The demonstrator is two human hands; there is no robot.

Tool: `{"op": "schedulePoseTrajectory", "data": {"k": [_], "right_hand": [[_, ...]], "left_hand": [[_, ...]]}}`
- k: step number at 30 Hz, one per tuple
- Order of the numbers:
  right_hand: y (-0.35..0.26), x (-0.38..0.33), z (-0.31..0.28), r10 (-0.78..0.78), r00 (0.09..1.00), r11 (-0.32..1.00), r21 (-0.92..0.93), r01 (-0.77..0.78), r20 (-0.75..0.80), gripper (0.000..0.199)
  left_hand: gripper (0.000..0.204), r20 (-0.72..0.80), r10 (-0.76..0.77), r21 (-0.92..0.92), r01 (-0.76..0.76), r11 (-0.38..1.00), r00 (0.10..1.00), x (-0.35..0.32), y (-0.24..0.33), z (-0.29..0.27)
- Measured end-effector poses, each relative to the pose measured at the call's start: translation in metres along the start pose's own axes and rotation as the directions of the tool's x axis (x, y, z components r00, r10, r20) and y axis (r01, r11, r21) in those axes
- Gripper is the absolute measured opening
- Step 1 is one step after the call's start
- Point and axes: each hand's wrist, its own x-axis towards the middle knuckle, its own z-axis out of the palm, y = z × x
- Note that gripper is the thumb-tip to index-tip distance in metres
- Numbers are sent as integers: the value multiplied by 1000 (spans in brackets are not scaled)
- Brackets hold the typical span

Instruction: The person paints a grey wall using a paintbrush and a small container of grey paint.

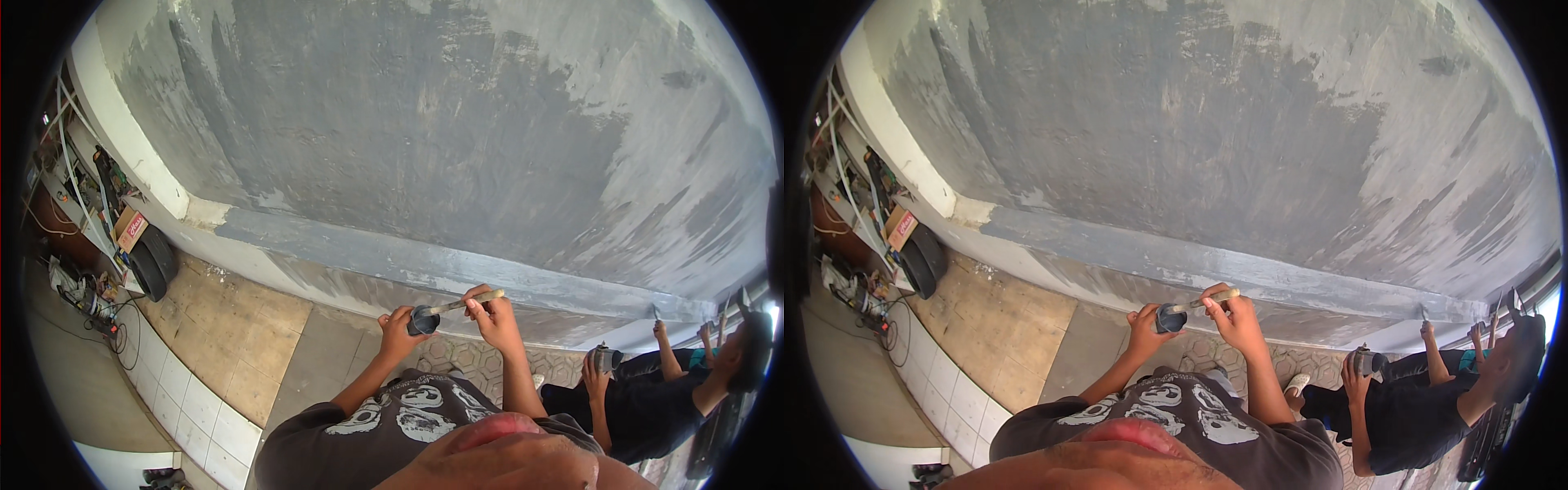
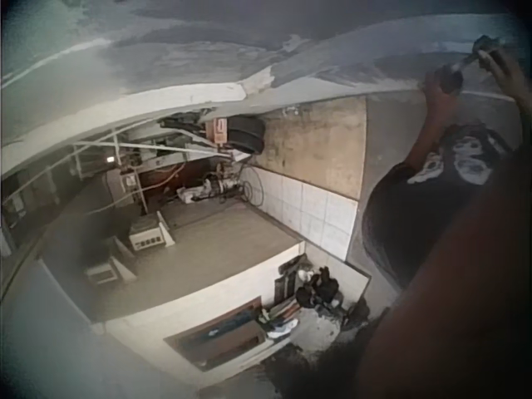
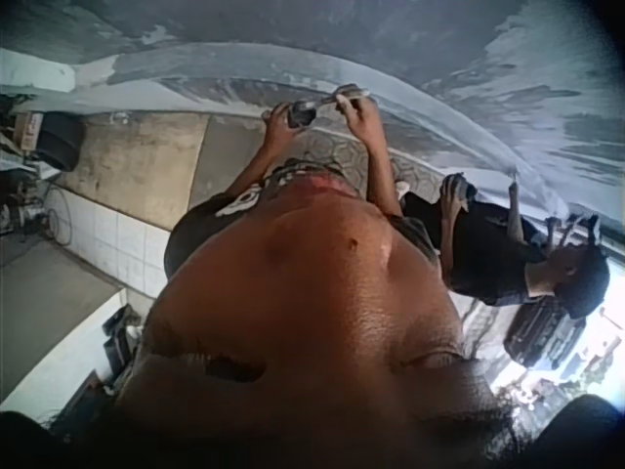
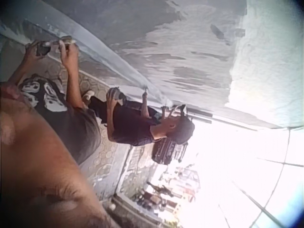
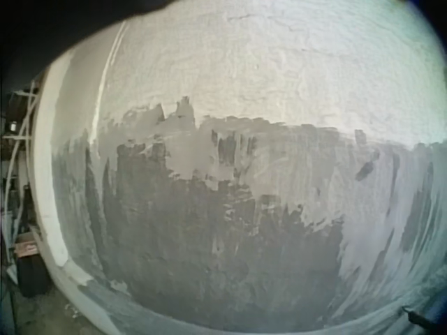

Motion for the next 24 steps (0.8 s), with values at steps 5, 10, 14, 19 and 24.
{"op": "schedulePoseTrajectory", "data": {"k": [5, 10, 14, 19, 24], "right_hand": [[7, -1, 3, -14, 1000, 999, 40, 14, -23, 23], [17, -1, 4, -30, 999, 997, 69, 33, -45, 20], [9, -3, 6, -36, 999, 999, -6, 36, 2, 24], [11, -3, 13, -36, 997, 998, -45, 39, 75, 21], [11, -1, 12, -1, 995, 998, -68, 8, 100, 27]], "left_hand": [[62, -32, -14, 19, 14, 1000, 999, 0, -1, -3], [62, 7, -43, 15, 43, 999, 999, -2, -3, -4], [64, 29, -35, 8, 35, 999, 999, -5, -1, -1], [61, -11, -15, 28, 15, 999, 1000, -10, -2, -3], [59, -18, -24, 23, 24, 999, 1000, -11, -8, -1]]}}
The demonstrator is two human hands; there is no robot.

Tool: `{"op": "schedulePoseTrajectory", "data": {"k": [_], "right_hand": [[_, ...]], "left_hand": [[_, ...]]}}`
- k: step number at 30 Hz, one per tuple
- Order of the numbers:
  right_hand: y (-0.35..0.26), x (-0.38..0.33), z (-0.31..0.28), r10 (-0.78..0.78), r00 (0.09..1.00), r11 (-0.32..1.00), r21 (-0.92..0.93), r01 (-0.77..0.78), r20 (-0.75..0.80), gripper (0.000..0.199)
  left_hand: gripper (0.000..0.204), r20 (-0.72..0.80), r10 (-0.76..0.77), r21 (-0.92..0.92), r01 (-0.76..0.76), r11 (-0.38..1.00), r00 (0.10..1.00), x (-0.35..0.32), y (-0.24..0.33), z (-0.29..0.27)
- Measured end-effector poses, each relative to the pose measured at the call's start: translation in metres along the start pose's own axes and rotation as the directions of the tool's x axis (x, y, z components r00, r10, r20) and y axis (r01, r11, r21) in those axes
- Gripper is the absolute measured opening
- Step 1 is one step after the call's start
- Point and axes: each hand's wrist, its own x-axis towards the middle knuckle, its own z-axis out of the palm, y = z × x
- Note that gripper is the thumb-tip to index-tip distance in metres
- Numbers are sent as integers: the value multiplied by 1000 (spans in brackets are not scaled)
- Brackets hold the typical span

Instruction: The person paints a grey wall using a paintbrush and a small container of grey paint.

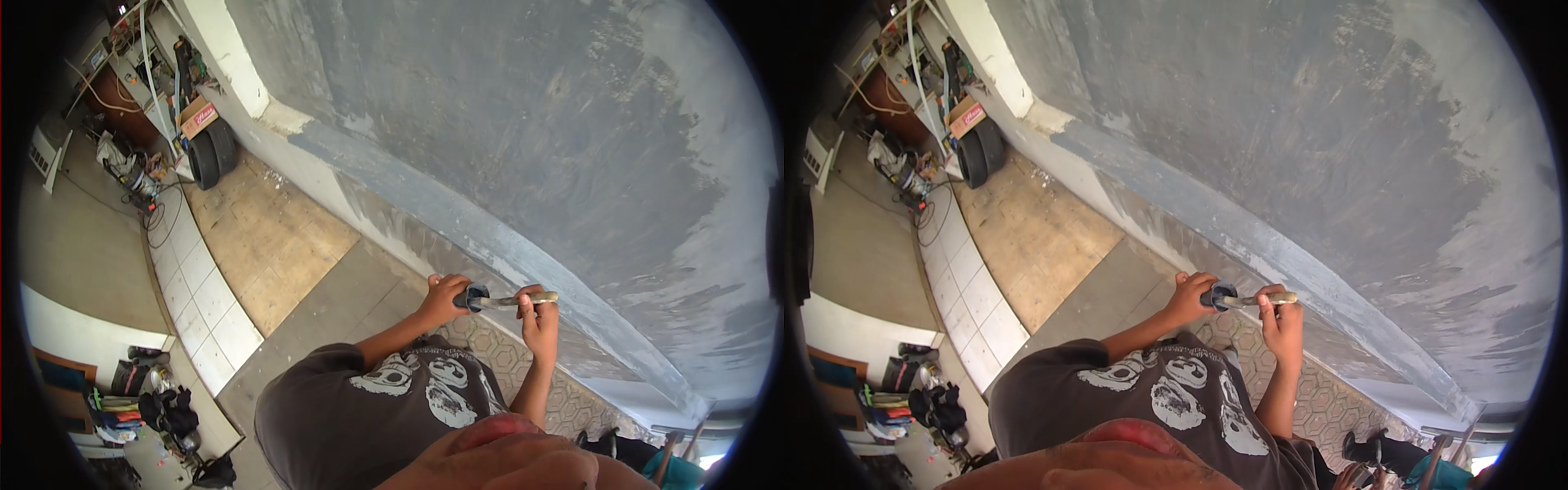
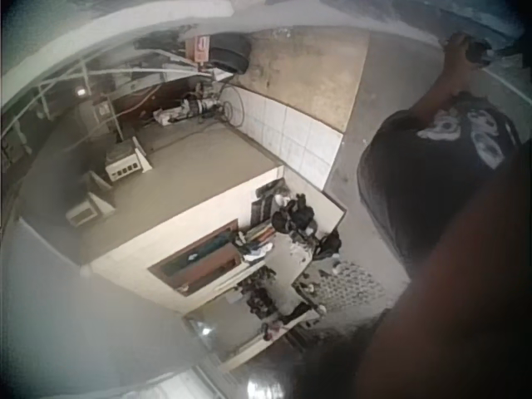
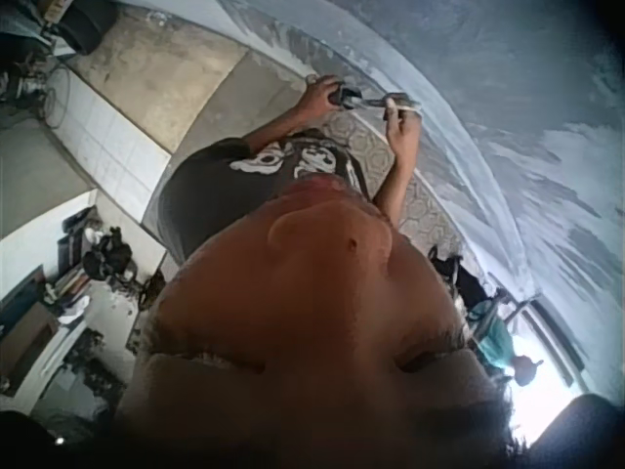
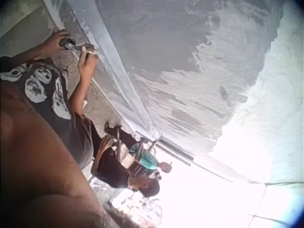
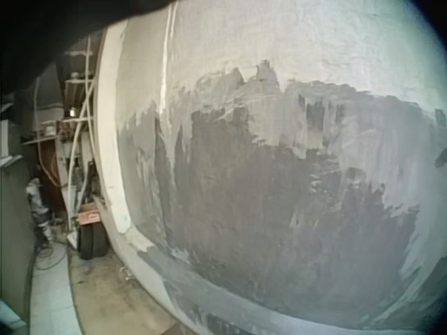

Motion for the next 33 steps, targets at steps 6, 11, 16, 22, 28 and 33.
{"op": "schedulePoseTrajectory", "data": {"k": [6, 11, 16, 22, 28, 33], "right_hand": [[-2, -3, 2, 22, 1000, 999, 35, -22, -20, 26], [2, -14, 2, 50, 996, 998, 50, -46, -78, 18], [-2, -33, 5, 94, 980, 988, 135, -71, -176, 16], [-18, -56, 7, -13, 968, 998, 51, 27, -251, 23], [-45, -92, 31, 75, 974, 997, 8, -75, -212, 20], [-82, -133, 81, 23, 963, 991, -122, -58, -269, 22]], "left_hand": [[57, 34, 31, -41, -30, 999, 999, 0, -4, 0], [55, 63, 8, -115, -1, 993, 998, -4, -3, 3], [59, 110, 32, -157, -15, 987, 993, -3, -2, -4], [57, 74, 122, -167, -108, 980, 990, 0, 2, -16], [59, 96, 229, -170, -211, 963, 969, -19, 0, -28], [60, 148, 331, -209, -298, 932, 932, -55, -9, -55]]}}
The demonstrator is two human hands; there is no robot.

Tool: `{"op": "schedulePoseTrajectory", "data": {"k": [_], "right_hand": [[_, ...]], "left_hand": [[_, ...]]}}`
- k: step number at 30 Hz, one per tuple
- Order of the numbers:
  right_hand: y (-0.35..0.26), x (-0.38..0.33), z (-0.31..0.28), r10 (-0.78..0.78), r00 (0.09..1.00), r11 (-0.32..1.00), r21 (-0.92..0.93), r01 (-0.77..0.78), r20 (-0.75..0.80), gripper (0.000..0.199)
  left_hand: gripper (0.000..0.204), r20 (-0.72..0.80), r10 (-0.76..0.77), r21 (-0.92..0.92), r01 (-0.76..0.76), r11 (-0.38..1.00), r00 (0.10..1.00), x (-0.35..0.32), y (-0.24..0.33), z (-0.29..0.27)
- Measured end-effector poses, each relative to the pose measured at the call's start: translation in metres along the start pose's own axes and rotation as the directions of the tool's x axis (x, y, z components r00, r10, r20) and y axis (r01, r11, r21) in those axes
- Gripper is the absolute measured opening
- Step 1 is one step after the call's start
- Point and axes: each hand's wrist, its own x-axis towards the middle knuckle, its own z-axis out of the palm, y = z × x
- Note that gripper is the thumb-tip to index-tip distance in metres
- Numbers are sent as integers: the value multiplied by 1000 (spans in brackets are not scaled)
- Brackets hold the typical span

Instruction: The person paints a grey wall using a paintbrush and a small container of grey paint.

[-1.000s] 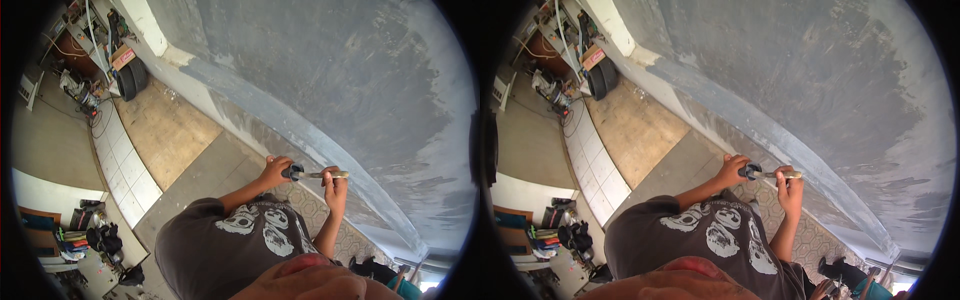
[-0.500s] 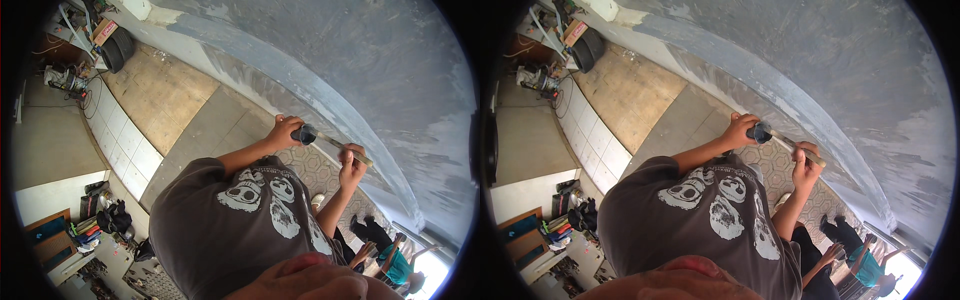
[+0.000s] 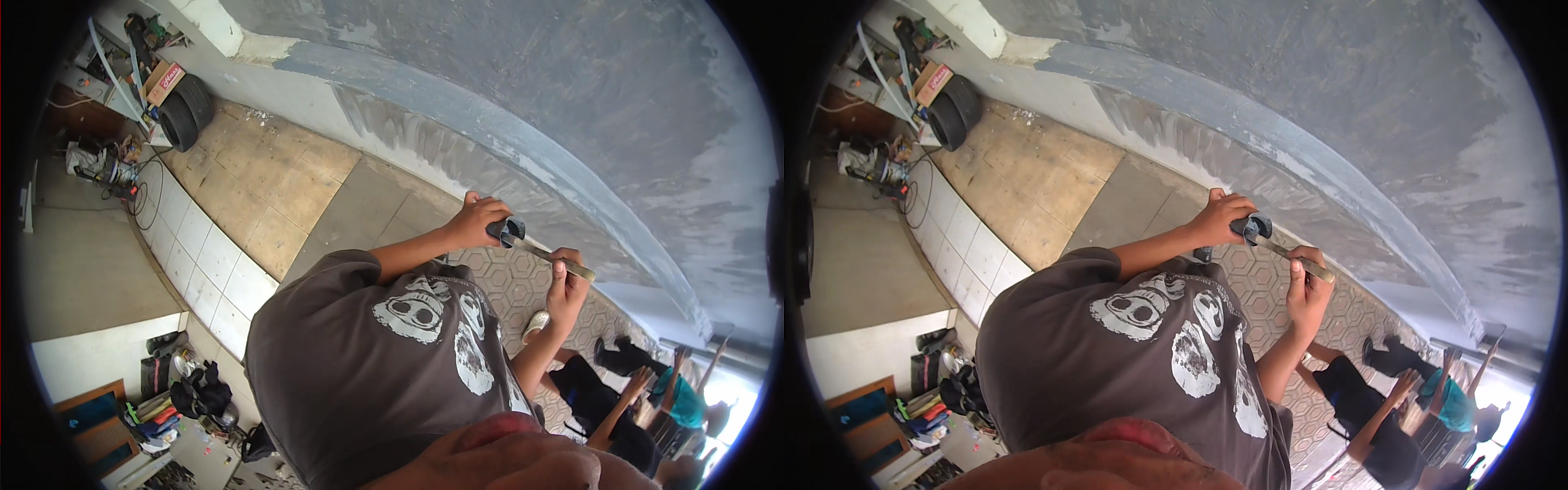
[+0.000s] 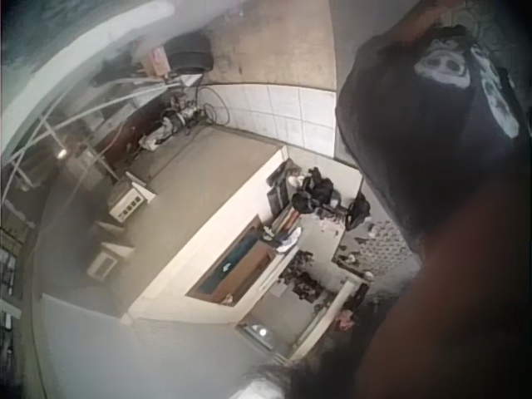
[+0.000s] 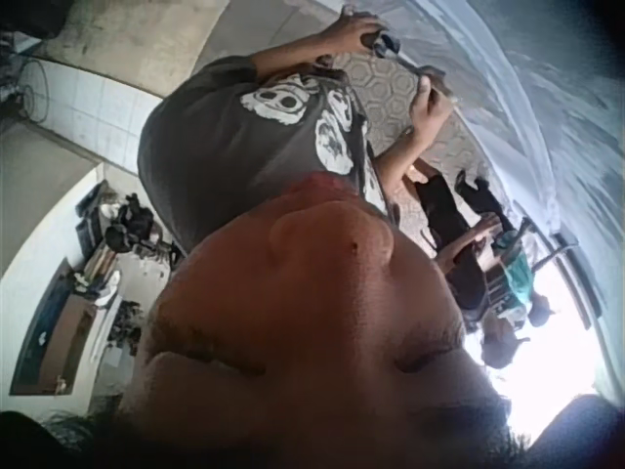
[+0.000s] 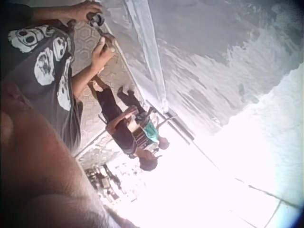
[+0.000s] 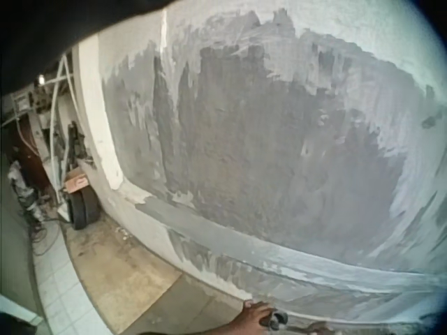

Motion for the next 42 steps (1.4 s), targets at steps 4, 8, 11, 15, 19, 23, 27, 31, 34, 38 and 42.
{"op": "schedulePoseTrajectory", "data": {"k": [4, 8, 11, 15, 19, 23, 27, 31, 34, 38, 42], "right_hand": [[-23, -55, 28, 36, 998, 998, 49, -33, -53, 24], [-44, -109, 63, 103, 989, 984, 155, -86, -105, 25], [-72, -143, 90, 184, 974, 963, 224, -152, -131, 24], [-114, -152, 122, 180, 974, 945, 300, -132, -138, 23], [-140, -124, 173, 71, 995, 960, 274, -47, -76, 24], [-166, -76, 257, -4, 997, 970, 241, -14, 76, 26], [-211, -32, 370, -117, 986, 951, 300, 76, 121, 23], [-255, 8, 481, -215, 943, 919, 380, 107, 253, 19], [-297, 32, 544, -337, 885, 899, 387, 202, 321, 17], [-324, 50, 604, -366, 842, 889, 417, 190, 397, 16], [-346, 55, 648, -405, 799, 868, 462, 182, 446, 18]], "left_hand": [[59, 132, 20, -5, -19, 1000, 991, -44, 9, -35], [56, 211, -10, 9, 8, 1000, 977, -105, 7, -72], [55, 231, 18, -14, -15, 1000, 973, -136, 11, -102], [54, 212, -6, 1, 6, 1000, 977, -159, 21, -151], [57, 119, -85, 26, 82, 996, 989, -191, -9, -200], [65, -15, -151, 101, 152, 983, 988, -234, -54, -274], [65, -100, -250, 134, 262, 956, 963, -284, -86, -367], [61, -302, -301, 221, 374, 901, 904, -320, -132, -475], [62, -370, -333, 234, 434, 870, 868, -340, -145, -546], [59, -497, -355, 220, 511, 831, 792, -363, -163, -601], [60, -548, -364, 225, 551, 803, 753, -394, -177, -628]]}}
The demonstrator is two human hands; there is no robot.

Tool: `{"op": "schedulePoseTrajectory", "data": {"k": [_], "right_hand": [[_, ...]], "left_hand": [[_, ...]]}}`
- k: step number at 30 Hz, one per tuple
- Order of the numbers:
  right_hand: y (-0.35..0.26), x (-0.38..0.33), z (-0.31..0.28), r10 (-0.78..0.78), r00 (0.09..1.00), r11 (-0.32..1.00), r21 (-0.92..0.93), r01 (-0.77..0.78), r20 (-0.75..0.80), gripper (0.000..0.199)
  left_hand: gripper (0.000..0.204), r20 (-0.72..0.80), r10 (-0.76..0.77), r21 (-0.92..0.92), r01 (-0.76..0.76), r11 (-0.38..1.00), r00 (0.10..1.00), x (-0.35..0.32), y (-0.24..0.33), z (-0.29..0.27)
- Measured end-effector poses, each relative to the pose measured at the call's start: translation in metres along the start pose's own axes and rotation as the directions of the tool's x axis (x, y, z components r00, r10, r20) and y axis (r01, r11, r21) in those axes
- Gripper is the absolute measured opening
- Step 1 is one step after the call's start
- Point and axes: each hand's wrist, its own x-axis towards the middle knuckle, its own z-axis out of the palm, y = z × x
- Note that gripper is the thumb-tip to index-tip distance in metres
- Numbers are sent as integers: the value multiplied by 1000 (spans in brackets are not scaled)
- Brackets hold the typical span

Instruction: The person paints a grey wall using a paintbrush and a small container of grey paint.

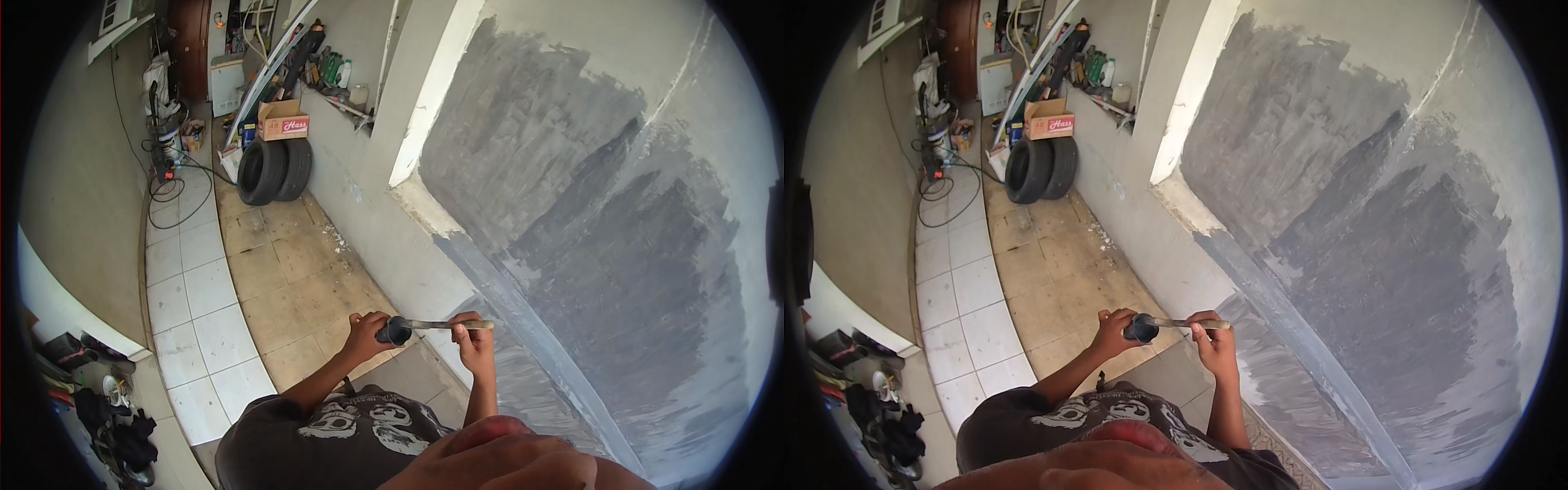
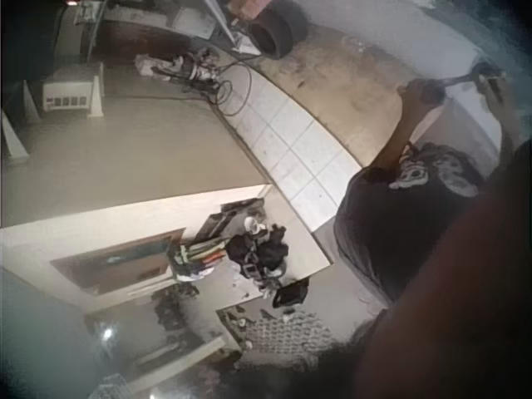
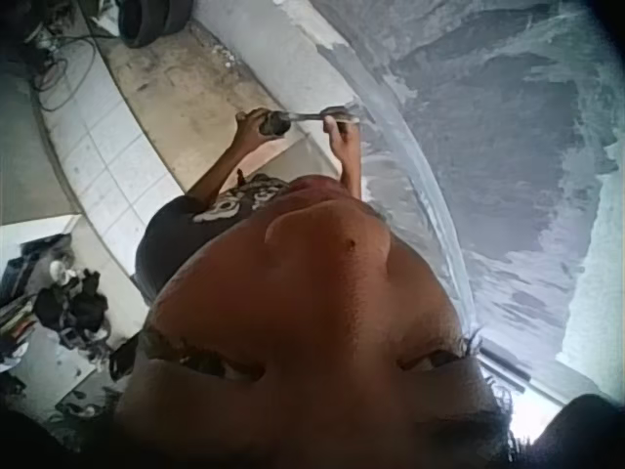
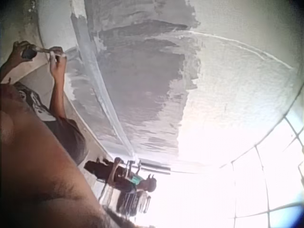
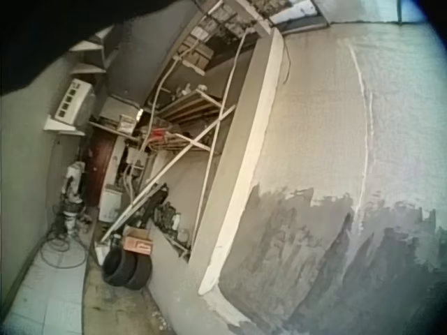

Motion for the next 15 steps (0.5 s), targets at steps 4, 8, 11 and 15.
{"op": "schedulePoseTrajectory", "data": {"k": [4, 8, 11, 15], "right_hand": [[3, 14, 25, 3, 997, 999, 35, -6, 80, 20], [8, 21, 35, 19, 998, 993, 116, -25, 53, 22], [7, 25, 36, 19, 1000, 989, 149, -22, 23, 23], [16, 31, 34, 19, 999, 985, 171, -25, 35, 21]], "left_hand": [[62, -40, -38, -36, 37, 999, 998, -10, -10, -12], [63, -19, -106, -74, 104, 992, 994, -20, -20, -13], [64, -20, -99, -37, 98, 994, 995, -22, -23, -18], [64, 32, -126, -48, 128, 991, 991, -11, -26, -21]]}}
